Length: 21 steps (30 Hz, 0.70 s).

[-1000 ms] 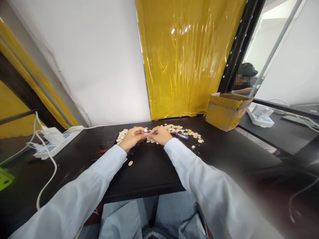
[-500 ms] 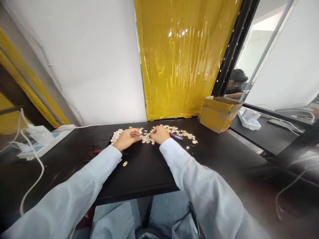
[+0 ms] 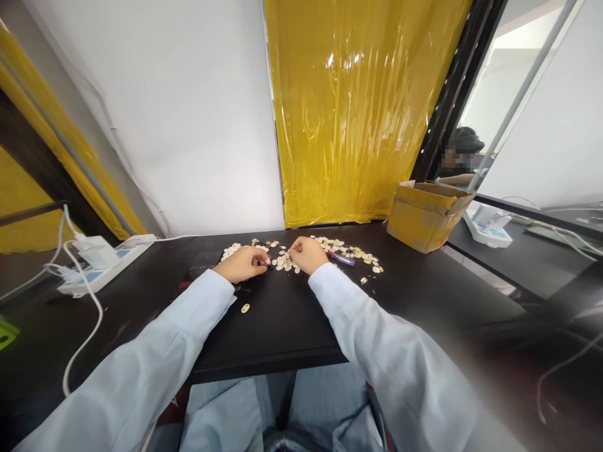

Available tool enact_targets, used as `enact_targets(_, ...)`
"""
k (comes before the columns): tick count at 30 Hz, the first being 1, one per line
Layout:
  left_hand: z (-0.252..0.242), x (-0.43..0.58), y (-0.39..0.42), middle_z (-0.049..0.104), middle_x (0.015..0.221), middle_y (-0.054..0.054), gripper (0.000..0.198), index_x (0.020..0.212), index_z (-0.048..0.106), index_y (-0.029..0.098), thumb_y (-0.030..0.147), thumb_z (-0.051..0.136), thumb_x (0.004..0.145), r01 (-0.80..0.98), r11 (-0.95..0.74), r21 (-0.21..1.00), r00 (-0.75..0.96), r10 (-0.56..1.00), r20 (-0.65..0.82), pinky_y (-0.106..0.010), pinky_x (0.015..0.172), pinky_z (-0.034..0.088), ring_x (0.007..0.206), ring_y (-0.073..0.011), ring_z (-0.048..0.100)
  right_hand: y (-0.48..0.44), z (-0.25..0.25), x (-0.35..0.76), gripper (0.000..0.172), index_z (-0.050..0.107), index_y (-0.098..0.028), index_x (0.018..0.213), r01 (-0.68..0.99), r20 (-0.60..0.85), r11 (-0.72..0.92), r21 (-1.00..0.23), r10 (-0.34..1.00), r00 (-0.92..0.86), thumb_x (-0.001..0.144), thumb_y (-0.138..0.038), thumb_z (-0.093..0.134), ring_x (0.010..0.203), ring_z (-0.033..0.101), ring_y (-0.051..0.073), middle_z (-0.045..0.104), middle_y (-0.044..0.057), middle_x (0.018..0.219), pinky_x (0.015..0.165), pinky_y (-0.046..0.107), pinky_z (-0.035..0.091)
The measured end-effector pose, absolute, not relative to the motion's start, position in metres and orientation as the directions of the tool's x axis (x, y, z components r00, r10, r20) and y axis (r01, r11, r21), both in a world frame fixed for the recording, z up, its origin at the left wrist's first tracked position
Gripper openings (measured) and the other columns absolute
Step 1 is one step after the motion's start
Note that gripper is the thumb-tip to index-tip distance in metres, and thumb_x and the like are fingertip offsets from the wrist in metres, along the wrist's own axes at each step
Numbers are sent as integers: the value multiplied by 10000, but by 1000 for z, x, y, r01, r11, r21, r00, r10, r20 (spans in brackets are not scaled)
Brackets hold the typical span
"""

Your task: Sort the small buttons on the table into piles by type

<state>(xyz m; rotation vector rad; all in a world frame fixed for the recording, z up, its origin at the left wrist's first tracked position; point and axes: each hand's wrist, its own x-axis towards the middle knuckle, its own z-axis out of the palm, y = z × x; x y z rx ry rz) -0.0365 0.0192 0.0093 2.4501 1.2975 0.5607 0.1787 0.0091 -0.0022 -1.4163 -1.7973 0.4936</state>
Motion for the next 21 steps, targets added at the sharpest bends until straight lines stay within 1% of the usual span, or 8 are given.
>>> enact_targets(2,9,-35,19,651,661,-17,139,760,665,163,167,606,634,698,-536,476,506,839,203,-251,590,462,626,-157,614,9,-1,179,57,635,-153,713,620,361,318,-718,931,-59,731,-200,607,594,585,127,654,22,636,589,228,427)
enact_targets(4,9,-33,18,648,665,-17,120,751,645,161,184,619,637,642,-515,567,483,847,222,-254,596,473,625,-155,615,8,-1,179,66,644,-150,721,590,374,340,-732,925,-68,733,-201,603,591,581,124,652,20,633,595,229,432)
enact_targets(8,9,-22,13,668,742,-32,186,797,624,148,246,680,649,415,-420,807,416,876,242,-276,657,507,687,-161,644,6,-2,174,131,671,-137,724,482,366,418,-770,908,-203,726,-262,633,586,576,123,658,27,642,578,229,434)
enact_targets(11,9,-14,9,679,763,-41,250,813,622,137,263,731,627,263,-345,901,373,898,235,-303,698,523,726,-174,659,5,-2,171,160,671,-133,704,390,378,468,-793,880,-287,731,-286,632,560,563,115,659,25,631,546,222,418)
enact_targets(15,8,-9,6,688,759,-49,290,818,632,129,258,772,599,154,-270,950,373,907,197,-338,754,528,754,-185,668,5,-2,171,138,645,-134,665,402,421,511,-760,858,-293,738,-245,607,531,540,102,637,15,592,517,210,394)
enact_targets(17,9,-8,6,685,748,-42,276,807,631,130,248,772,601,146,-279,949,380,902,206,-335,760,524,743,-176,665,5,-2,171,131,637,-135,655,434,423,513,-741,858,-291,737,-231,600,517,532,99,627,11,576,504,206,381)
enact_targets(21,9,-6,8,671,724,-33,235,783,618,130,236,750,620,174,-328,928,379,893,244,-307,717,513,696,-155,649,9,-1,172,120,645,-136,667,492,379,460,-739,888,-260,738,-217,592,523,542,107,631,14,575,502,209,379)
